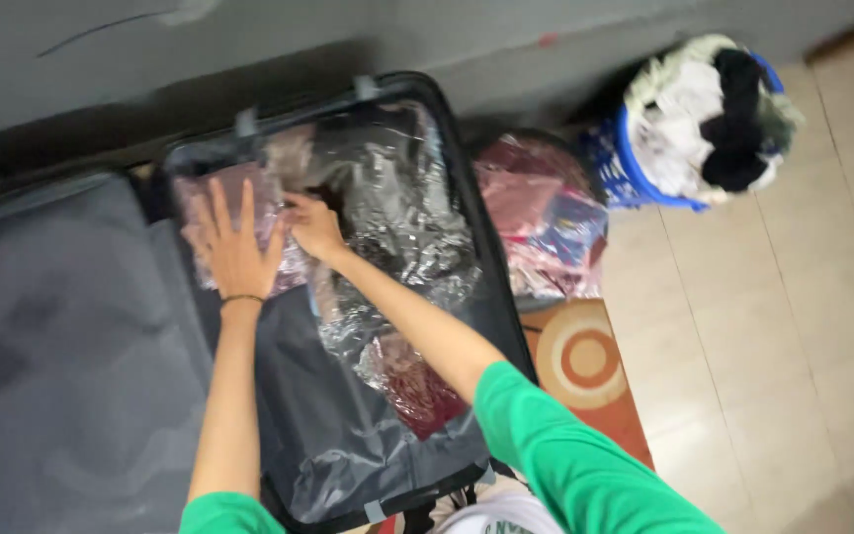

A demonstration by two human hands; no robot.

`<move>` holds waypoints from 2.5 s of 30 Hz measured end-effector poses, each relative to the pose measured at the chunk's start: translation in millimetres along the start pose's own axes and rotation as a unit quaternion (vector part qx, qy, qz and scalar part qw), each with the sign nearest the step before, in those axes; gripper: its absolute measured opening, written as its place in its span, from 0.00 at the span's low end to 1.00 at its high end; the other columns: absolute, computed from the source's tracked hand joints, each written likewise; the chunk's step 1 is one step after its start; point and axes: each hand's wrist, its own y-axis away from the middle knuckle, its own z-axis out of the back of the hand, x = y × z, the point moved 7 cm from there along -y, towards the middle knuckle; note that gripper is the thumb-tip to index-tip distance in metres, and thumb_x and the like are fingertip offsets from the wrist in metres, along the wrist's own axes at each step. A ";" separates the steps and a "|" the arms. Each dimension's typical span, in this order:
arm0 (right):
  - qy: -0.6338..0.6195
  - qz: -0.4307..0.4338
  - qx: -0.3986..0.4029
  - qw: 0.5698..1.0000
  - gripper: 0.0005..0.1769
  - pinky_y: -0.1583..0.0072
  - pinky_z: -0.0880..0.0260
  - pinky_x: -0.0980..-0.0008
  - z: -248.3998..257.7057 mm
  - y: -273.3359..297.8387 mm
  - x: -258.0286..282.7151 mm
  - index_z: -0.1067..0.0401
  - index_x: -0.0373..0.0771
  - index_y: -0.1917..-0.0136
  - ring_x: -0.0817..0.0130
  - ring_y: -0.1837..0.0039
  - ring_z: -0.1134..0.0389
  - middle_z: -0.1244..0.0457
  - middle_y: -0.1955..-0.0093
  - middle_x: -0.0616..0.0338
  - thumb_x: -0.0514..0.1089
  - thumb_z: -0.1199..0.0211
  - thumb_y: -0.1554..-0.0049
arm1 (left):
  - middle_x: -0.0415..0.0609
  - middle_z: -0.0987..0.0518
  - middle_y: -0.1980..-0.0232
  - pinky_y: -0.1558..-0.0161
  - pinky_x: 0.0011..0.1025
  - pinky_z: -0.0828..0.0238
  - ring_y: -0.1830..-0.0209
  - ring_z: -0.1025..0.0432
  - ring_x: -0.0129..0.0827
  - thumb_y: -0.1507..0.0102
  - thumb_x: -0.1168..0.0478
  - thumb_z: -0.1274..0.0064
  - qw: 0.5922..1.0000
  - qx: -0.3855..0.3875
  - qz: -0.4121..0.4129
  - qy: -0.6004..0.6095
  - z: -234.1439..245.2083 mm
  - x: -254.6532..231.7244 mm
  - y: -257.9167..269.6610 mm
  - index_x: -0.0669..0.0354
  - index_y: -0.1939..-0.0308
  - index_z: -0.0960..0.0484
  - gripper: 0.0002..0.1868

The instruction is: The person packs a suitcase by taking plastic-wrapped garments and folded clothes from a basket and a bin. They fold a brown garment and a black garment by hand before arranging all the items into the suitcase compartments.

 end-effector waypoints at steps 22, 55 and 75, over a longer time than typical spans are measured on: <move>0.281 -0.201 0.115 0.931 0.38 0.44 0.28 0.51 174.6 294.4 85.3 0.34 0.40 0.35 0.43 0.46 0.27 0.29 0.50 0.42 0.61 0.29 0.52 | 0.55 0.26 0.43 0.46 0.33 0.32 0.50 0.27 0.34 0.36 0.50 0.42 0.828 -0.048 0.449 0.333 -44.5 -97.2 326.9 0.63 0.39 0.27 0.27; 0.097 0.079 0.246 0.961 0.48 0.40 0.30 0.58 19.1 230.0 28.5 0.57 0.38 0.19 0.47 0.41 0.32 0.36 0.38 0.31 0.40 0.35 0.44 | 0.60 0.55 0.16 0.27 0.70 0.67 0.18 0.61 0.64 0.33 0.40 0.54 0.989 0.122 0.062 -0.051 -46.8 8.7 159.7 0.47 0.20 0.43 0.40; -0.067 -0.483 -0.386 0.783 0.20 0.67 0.35 0.65 601.0 248.7 -453.9 0.27 0.34 0.64 0.68 0.68 0.37 0.36 0.68 0.57 0.52 0.28 0.43 | 0.60 0.65 0.16 0.28 0.71 0.58 0.18 0.63 0.62 0.51 0.42 0.28 0.927 0.374 0.002 -0.017 -319.2 -495.4 90.3 0.47 0.20 0.65 0.70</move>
